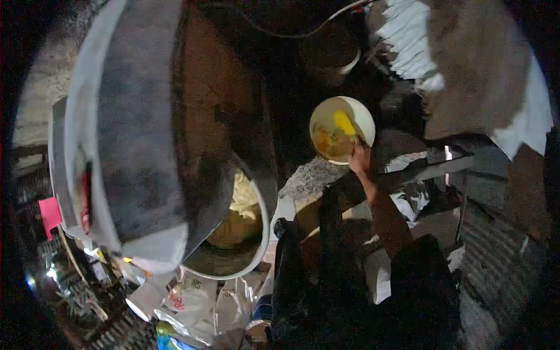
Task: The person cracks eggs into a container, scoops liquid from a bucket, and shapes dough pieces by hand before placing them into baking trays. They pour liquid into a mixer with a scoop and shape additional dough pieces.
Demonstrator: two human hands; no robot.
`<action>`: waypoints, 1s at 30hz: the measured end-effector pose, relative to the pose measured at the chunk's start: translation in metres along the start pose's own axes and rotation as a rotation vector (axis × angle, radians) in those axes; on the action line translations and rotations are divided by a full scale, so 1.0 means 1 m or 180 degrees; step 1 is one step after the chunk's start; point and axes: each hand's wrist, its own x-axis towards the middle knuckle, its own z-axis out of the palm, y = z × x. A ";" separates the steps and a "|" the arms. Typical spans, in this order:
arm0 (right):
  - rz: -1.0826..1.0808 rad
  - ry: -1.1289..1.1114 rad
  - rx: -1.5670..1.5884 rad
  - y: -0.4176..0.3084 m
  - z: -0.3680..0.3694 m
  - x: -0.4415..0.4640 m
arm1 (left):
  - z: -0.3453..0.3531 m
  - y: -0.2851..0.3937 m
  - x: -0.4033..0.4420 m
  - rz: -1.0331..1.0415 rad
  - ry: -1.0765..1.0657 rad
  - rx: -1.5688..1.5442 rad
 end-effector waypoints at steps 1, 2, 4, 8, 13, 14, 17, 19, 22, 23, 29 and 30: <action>-0.0042 0.0096 0.0024 0.014 0.026 0.009 | 0.015 0.003 -0.006 -0.0053 0.0036 0.0015; -0.0056 0.0216 0.0048 0.030 0.053 0.016 | 0.026 0.007 -0.019 -0.0160 0.0079 0.0020; 0.0090 -0.0294 0.0103 0.047 0.085 0.025 | 0.047 0.017 -0.026 -0.0281 0.0135 0.0037; 0.0894 -0.1386 0.0334 0.062 0.129 0.021 | 0.065 0.025 -0.037 -0.0453 0.0253 0.0029; 0.0019 -0.0038 0.4580 0.119 0.216 -0.007 | 0.070 0.042 -0.049 -0.0497 0.0287 0.0052; -0.0905 0.0225 0.6424 0.127 0.236 -0.014 | 0.073 0.043 -0.051 -0.0487 0.0272 0.0047; 0.2127 -0.0653 0.2749 0.082 0.114 0.009 | 0.080 0.043 -0.057 -0.0368 0.0200 0.0003; 0.2034 -0.0586 0.2231 0.111 0.117 -0.019 | 0.084 0.042 -0.061 -0.0245 0.0149 -0.0064; 0.1865 -0.0429 0.2536 0.157 0.108 -0.064 | 0.091 0.034 -0.057 -0.0001 0.0095 -0.0243; 0.1843 -0.0371 0.2240 0.146 0.082 -0.070 | 0.088 0.026 -0.055 0.0091 0.0102 -0.0326; 0.1491 -0.0170 0.1873 0.105 -0.008 -0.127 | 0.078 -0.057 -0.046 0.0397 0.0417 -0.0951; 0.1343 -0.0083 0.1825 0.099 -0.015 -0.133 | 0.079 -0.070 -0.040 0.0406 0.0505 -0.1087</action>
